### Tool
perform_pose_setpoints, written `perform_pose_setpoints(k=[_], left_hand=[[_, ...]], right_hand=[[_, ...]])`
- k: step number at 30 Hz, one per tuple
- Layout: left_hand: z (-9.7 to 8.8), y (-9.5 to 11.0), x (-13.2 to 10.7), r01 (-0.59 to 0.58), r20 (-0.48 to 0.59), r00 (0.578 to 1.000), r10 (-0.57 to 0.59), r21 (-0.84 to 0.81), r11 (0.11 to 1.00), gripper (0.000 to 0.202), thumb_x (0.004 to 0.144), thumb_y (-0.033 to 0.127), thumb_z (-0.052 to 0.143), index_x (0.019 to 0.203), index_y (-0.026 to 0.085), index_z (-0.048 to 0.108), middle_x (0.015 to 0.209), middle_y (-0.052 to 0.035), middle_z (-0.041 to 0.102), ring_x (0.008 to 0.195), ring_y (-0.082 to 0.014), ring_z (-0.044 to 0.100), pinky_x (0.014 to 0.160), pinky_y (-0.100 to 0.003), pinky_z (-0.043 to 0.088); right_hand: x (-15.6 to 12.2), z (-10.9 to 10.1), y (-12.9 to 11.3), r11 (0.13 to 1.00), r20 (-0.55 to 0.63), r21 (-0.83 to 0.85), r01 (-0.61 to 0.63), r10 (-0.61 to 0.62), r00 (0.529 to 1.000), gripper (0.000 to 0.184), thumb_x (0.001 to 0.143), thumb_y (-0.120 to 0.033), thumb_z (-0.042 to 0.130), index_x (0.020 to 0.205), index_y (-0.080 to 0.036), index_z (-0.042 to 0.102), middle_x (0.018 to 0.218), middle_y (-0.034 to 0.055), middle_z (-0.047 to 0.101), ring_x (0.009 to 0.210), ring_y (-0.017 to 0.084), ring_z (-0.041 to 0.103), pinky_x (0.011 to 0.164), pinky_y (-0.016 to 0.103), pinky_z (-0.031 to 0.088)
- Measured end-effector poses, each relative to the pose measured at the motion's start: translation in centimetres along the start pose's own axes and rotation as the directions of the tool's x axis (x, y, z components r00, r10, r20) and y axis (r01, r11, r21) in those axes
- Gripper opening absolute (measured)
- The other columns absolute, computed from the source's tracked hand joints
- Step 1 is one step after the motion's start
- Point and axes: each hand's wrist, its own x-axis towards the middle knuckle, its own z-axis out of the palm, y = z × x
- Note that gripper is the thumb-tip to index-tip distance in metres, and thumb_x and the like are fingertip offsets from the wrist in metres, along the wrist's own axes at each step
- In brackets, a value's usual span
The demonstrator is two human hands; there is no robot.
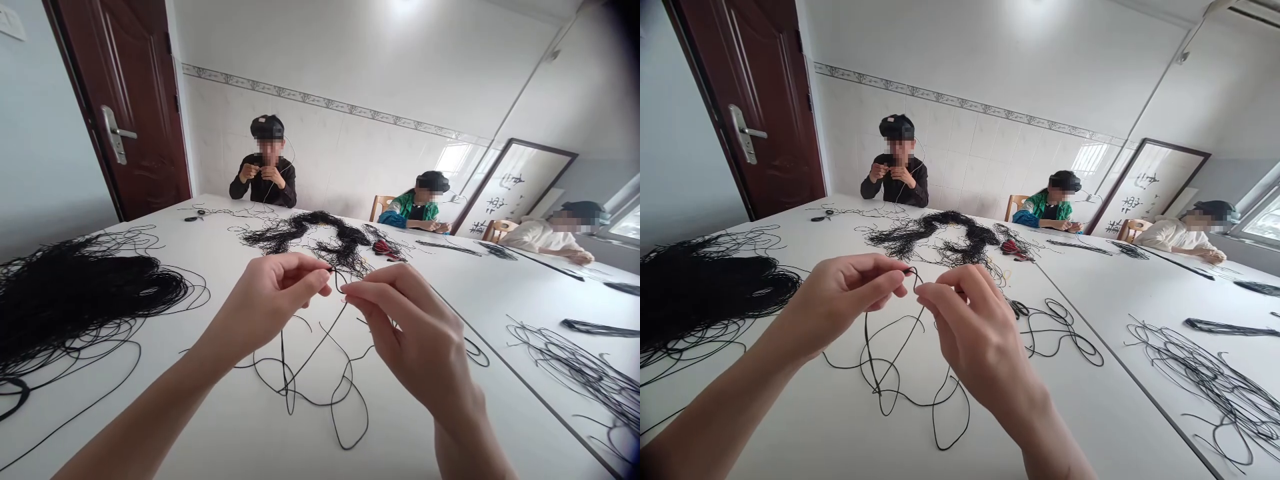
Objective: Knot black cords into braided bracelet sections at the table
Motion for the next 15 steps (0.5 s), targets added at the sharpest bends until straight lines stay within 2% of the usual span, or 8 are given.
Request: perform_pose_setpoints(k=[4, 8, 15], left_hand=[[-0.09, 0.4, -0.11, 0.037, -0.018, 0.999, -0.036, 0.041, 0.998, 0.024, 0.087, 0.043, 0.068, 0.096, 0.021, 0.071, 0.074, 0.0019, 0.068, 0.063, -0.0094, 0.05, 0.059, -0.02, 0.046], [0.28, 0.41, -0.33, 0.035, 0.042, 0.998, -0.041, 0.125, 0.992, 0.023, 0.088, 0.044, 0.065, 0.096, 0.024, 0.073, 0.077, 0.001, 0.069, 0.064, -0.0115, 0.052, 0.052, -0.021, 0.041], [0.41, -0.06, -0.54, 0.019, 0.108, 0.994, -0.031, 0.112, 0.993, 0.018, 0.087, 0.043, 0.066, 0.092, 0.029, 0.076, 0.065, 0.0044, 0.061, 0.055, -0.009, 0.045, 0.046, -0.02, 0.034]], right_hand=[[0.01, -0.01, 0.07, 1.0, 0.019, 0.023, 0.006, -0.006, 1.0, 0.011, 0.09, -0.006, 0.061, 0.091, -0.016, 0.063, 0.077, 0.0035, 0.062, 0.072, 0.012, 0.056, 0.061, 0.025, 0.052], [0.0, 0.09, 0.0, 1.0, -0.023, 0.011, -0.005, 0.006, 1.0, 0.011, 0.091, -0.005, 0.059, 0.091, -0.015, 0.063, 0.081, 0.0049, 0.06, 0.074, 0.012, 0.056, 0.061, 0.024, 0.05], [-0.03, 0.54, 0.44, 0.999, -0.043, 0.0, -0.033, 0.033, 0.999, 0.011, 0.091, -0.007, 0.059, 0.09, -0.017, 0.063, 0.081, 0.0047, 0.055, 0.076, 0.013, 0.054, 0.063, 0.027, 0.05]])
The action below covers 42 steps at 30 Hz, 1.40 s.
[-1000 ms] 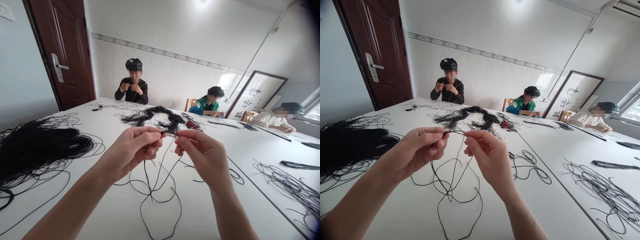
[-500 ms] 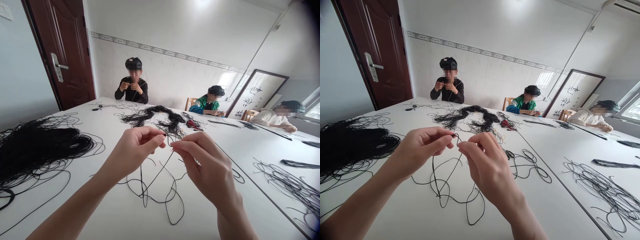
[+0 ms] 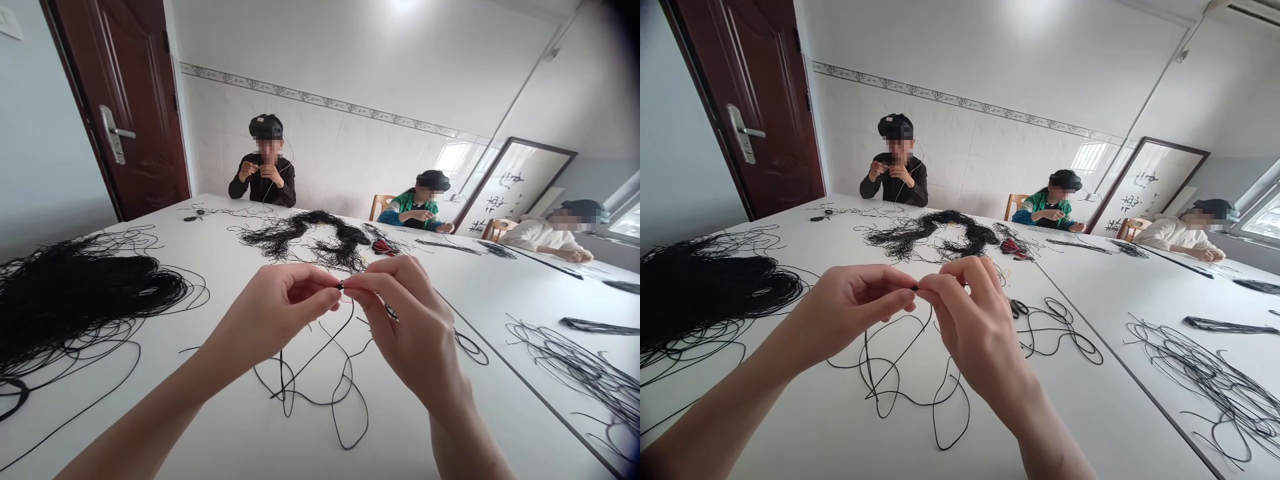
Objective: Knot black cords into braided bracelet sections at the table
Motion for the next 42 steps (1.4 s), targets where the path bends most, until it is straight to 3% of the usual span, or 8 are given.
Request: perform_pose_setpoints(k=[8, 18, 24, 26, 31, 35, 39, 42], left_hand=[[0.0, -0.3, 0.4, -0.021, 0.02, 1.0, 0.022, -0.013, 1.0, 0.016, 0.087, 0.043, 0.067, 0.087, 0.03, 0.076, 0.057, 0.0065, 0.049, 0.051, -0.0074, 0.038, 0.043, -0.018, 0.029], [0.1, -0.6, 0.5, -0.067, 0.037, 0.997, 0.068, -0.01, 0.998, 0.017, 0.09, 0.039, 0.063, 0.08, 0.027, 0.071, 0.06, 0.0061, 0.05, 0.051, -0.0073, 0.037, 0.042, -0.019, 0.028], [0.0, -0.4, 0.7, -0.061, -0.003, 0.998, 0.061, 0.012, 0.998, 0.017, 0.09, 0.039, 0.063, 0.079, 0.025, 0.067, 0.069, 0.0046, 0.062, 0.057, -0.0085, 0.044, 0.047, -0.02, 0.034], [-0.1, -0.4, 0.7, -0.054, -0.022, 0.998, 0.054, 0.015, 0.998, 0.018, 0.091, 0.041, 0.062, 0.082, 0.026, 0.066, 0.074, 0.004, 0.066, 0.06, -0.0093, 0.046, 0.049, -0.021, 0.036], [-0.2, -0.7, 0.6, -0.092, -0.021, 0.995, 0.093, 0.035, 0.995, 0.019, 0.091, 0.044, 0.061, 0.084, 0.027, 0.065, 0.067, 0.0053, 0.058, 0.06, -0.0098, 0.046, 0.05, -0.021, 0.036], [-0.1, -0.7, 0.5, -0.097, -0.035, 0.994, 0.101, 0.1, 0.99, 0.021, 0.092, 0.046, 0.059, 0.086, 0.028, 0.066, 0.063, 0.0059, 0.051, 0.055, -0.0091, 0.042, 0.046, -0.021, 0.032], [-0.3, -0.4, 0.3, -0.084, 0.116, 0.991, 0.071, 0.114, 0.99, 0.02, 0.092, 0.043, 0.059, 0.085, 0.026, 0.068, 0.063, 0.0054, 0.048, 0.055, -0.0094, 0.038, 0.046, -0.022, 0.03], [-0.4, -0.1, 0.3, -0.084, 0.252, 0.964, 0.089, -0.029, 0.996, 0.017, 0.091, 0.038, 0.061, 0.082, 0.024, 0.065, 0.064, 0.005, 0.048, 0.058, -0.01, 0.04, 0.049, -0.022, 0.033]], right_hand=[[0.0, 0.1, 0.2, 0.999, 0.005, 0.034, -0.018, 0.017, 1.0, 0.011, 0.091, -0.006, 0.059, 0.088, -0.015, 0.064, 0.081, 0.0046, 0.056, 0.077, 0.013, 0.053, 0.065, 0.027, 0.05], [0.1, 0.3, 0.4, 0.997, 0.045, 0.064, -0.04, 0.037, 0.998, 0.009, 0.093, -0.009, 0.058, 0.089, -0.014, 0.065, 0.081, 0.0044, 0.058, 0.077, 0.012, 0.054, 0.066, 0.025, 0.05], [0.0, 0.2, 1.9, 0.958, -0.065, -0.214, -0.192, 0.183, 0.981, 0.011, 0.094, -0.021, 0.058, 0.101, -0.014, 0.064, 0.094, 0.0094, 0.062, 0.088, 0.019, 0.06, 0.077, 0.037, 0.052], [-0.1, -0.1, 1.4, 0.945, -0.095, -0.21, -0.25, 0.235, 0.967, 0.015, 0.093, -0.027, 0.06, 0.101, -0.015, 0.062, 0.095, 0.0091, 0.061, 0.086, 0.018, 0.06, 0.074, 0.034, 0.053], [-0.4, -0.5, -0.9, 0.986, 0.164, -0.039, -0.162, 0.166, 0.972, 0.011, 0.092, -0.027, 0.063, 0.089, -0.017, 0.059, 0.082, 0.0027, 0.063, 0.078, 0.015, 0.061, 0.069, 0.029, 0.051], [-0.4, -0.8, -1.0, 0.994, 0.129, -0.037, -0.102, 0.106, 0.986, 0.008, 0.094, -0.012, 0.056, 0.094, -0.016, 0.063, 0.085, 0.0042, 0.063, 0.08, 0.014, 0.059, 0.073, 0.031, 0.051], [-0.2, -0.8, -0.2, 0.993, 0.002, 0.049, -0.111, 0.111, 0.994, 0.014, 0.091, -0.008, 0.059, 0.096, -0.019, 0.067, 0.081, 0.0007, 0.064, 0.075, 0.01, 0.059, 0.071, 0.027, 0.051], [0.0, -0.3, 0.2, 0.953, 0.009, 0.193, -0.235, 0.238, 0.971, 0.011, 0.087, -0.01, 0.066, 0.089, -0.021, 0.067, 0.078, -0.0029, 0.066, 0.071, 0.008, 0.061, 0.064, 0.022, 0.05]])
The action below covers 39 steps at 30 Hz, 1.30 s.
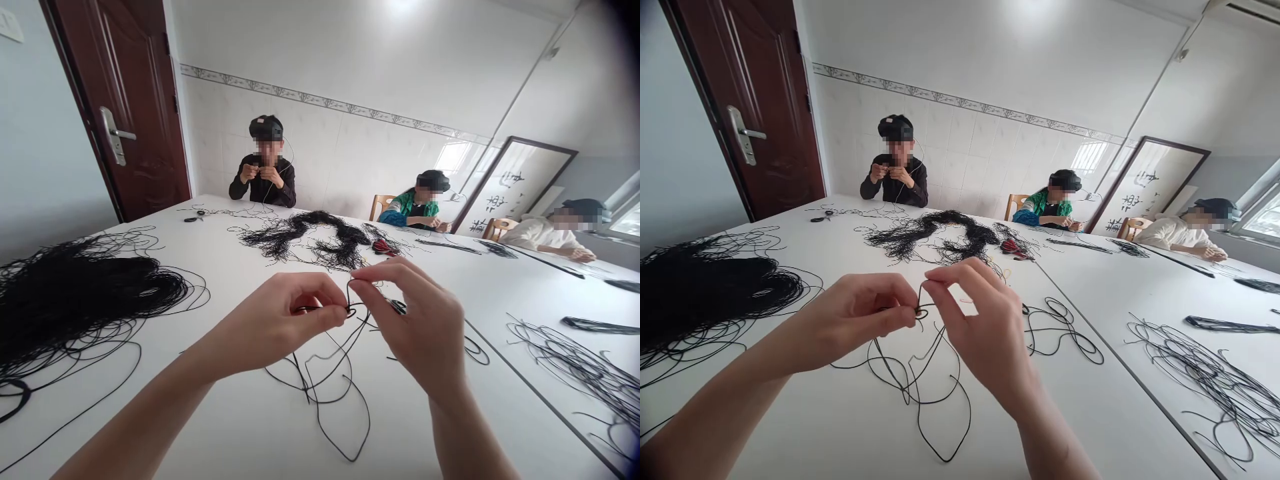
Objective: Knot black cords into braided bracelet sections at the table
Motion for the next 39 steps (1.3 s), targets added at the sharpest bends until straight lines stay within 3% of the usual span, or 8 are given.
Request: perform_pose_setpoints(k=[4, 12, 17, 23, 29, 34, 36, 39], left_hand=[[-0.2, 0.3, 0.1, -0.046, -0.064, 0.997, 0.038, -0.118, 0.992, 0.015, 0.091, 0.034, 0.062, 0.081, 0.023, 0.065, 0.068, 0.0047, 0.052, 0.062, -0.0096, 0.045, 0.056, -0.022, 0.039], [0.2, 0.0, 0.3, -0.046, -0.238, 0.971, 0.034, -0.046, 0.998, 0.019, 0.091, 0.041, 0.063, 0.084, 0.023, 0.066, 0.071, 0.0027, 0.059, 0.064, -0.0116, 0.048, 0.057, -0.023, 0.041], [0.8, -0.1, 0.0, -0.014, -0.316, 0.948, 0.03, 0.053, 0.999, 0.021, 0.091, 0.046, 0.06, 0.087, 0.026, 0.066, 0.065, 0.004, 0.056, 0.056, -0.0112, 0.043, 0.047, -0.023, 0.034], [2.0, -0.5, 0.2, -0.117, -0.438, 0.871, 0.224, 0.257, 0.959, 0.016, 0.095, 0.036, 0.057, 0.088, 0.025, 0.065, 0.077, 0.0032, 0.063, 0.068, -0.0117, 0.055, 0.057, -0.024, 0.04], [1.5, -0.4, 0.4, -0.063, -0.327, 0.944, 0.045, -0.045, 0.997, 0.016, 0.091, 0.04, 0.062, 0.086, 0.026, 0.067, 0.064, 0.0047, 0.052, 0.058, -0.0107, 0.042, 0.05, -0.024, 0.034], [1.1, -0.4, 0.5, -0.021, -0.221, 0.972, -0.078, -0.412, 0.911, 0.015, 0.088, 0.035, 0.068, 0.08, 0.022, 0.069, 0.071, 0.0032, 0.056, 0.062, -0.0087, 0.043, 0.061, -0.024, 0.038], [1.1, -0.4, 0.6, 0.011, -0.177, 0.977, -0.119, -0.512, 0.859, 0.016, 0.086, 0.033, 0.069, 0.077, 0.02, 0.067, 0.07, 0.0035, 0.055, 0.06, -0.008, 0.041, 0.061, -0.025, 0.037], [1.1, -0.4, 0.7, 0.013, -0.164, 0.978, -0.126, -0.557, 0.83, 0.016, 0.086, 0.032, 0.07, 0.075, 0.02, 0.066, 0.07, 0.0036, 0.055, 0.059, -0.0077, 0.041, 0.059, -0.024, 0.036]], right_hand=[[0.3, 0.3, 0.1, 0.964, 0.132, 0.175, -0.199, 0.177, 0.975, 0.008, 0.086, -0.016, 0.066, 0.082, -0.021, 0.068, 0.074, -0.0019, 0.066, 0.071, 0.011, 0.062, 0.065, 0.026, 0.053], [0.5, 0.0, -0.9, 0.791, 0.247, 0.399, -0.464, 0.395, 0.885, 0.019, 0.09, -0.023, 0.057, 0.081, -0.02, 0.074, 0.067, 0.001, 0.067, 0.065, 0.012, 0.064, 0.058, 0.025, 0.053], [0.3, 0.5, -0.7, 0.84, 0.214, 0.302, -0.451, 0.401, 0.891, 0.011, 0.084, -0.032, 0.067, 0.082, -0.023, 0.074, 0.064, -0.0008, 0.067, 0.06, 0.012, 0.062, 0.053, 0.023, 0.05], [0.2, 1.0, -0.3, 0.896, 0.203, 0.163, -0.413, 0.379, 0.903, 0.017, 0.088, -0.031, 0.059, 0.079, -0.021, 0.069, 0.068, 0.0003, 0.067, 0.066, 0.014, 0.061, 0.06, 0.028, 0.048], [0.3, 0.9, 0.1, 0.855, 0.249, 0.215, -0.472, 0.42, 0.873, 0.018, 0.089, -0.035, 0.062, 0.082, -0.02, 0.066, 0.073, 0.0012, 0.067, 0.073, 0.015, 0.065, 0.069, 0.032, 0.053], [-0.2, 1.9, 0.6, 0.973, -0.112, 0.173, -0.155, 0.176, 0.978, 0.026, 0.084, -0.026, 0.071, 0.101, -0.025, 0.052, 0.09, 0.0014, 0.061, 0.089, 0.017, 0.065, 0.079, 0.037, 0.057], [-0.3, 2.1, 0.5, 0.996, -0.224, -0.046, 0.071, -0.08, 0.971, 0.024, 0.084, -0.015, 0.07, 0.098, -0.026, 0.054, 0.092, 0.0026, 0.059, 0.088, 0.018, 0.064, 0.077, 0.038, 0.055], [-0.4, 2.0, 0.3, 0.911, -0.182, -0.31, 0.27, -0.336, 0.924, 0.026, 0.084, -0.007, 0.069, 0.1, -0.026, 0.06, 0.091, 0.0045, 0.062, 0.08, 0.017, 0.063, 0.074, 0.04, 0.05]])
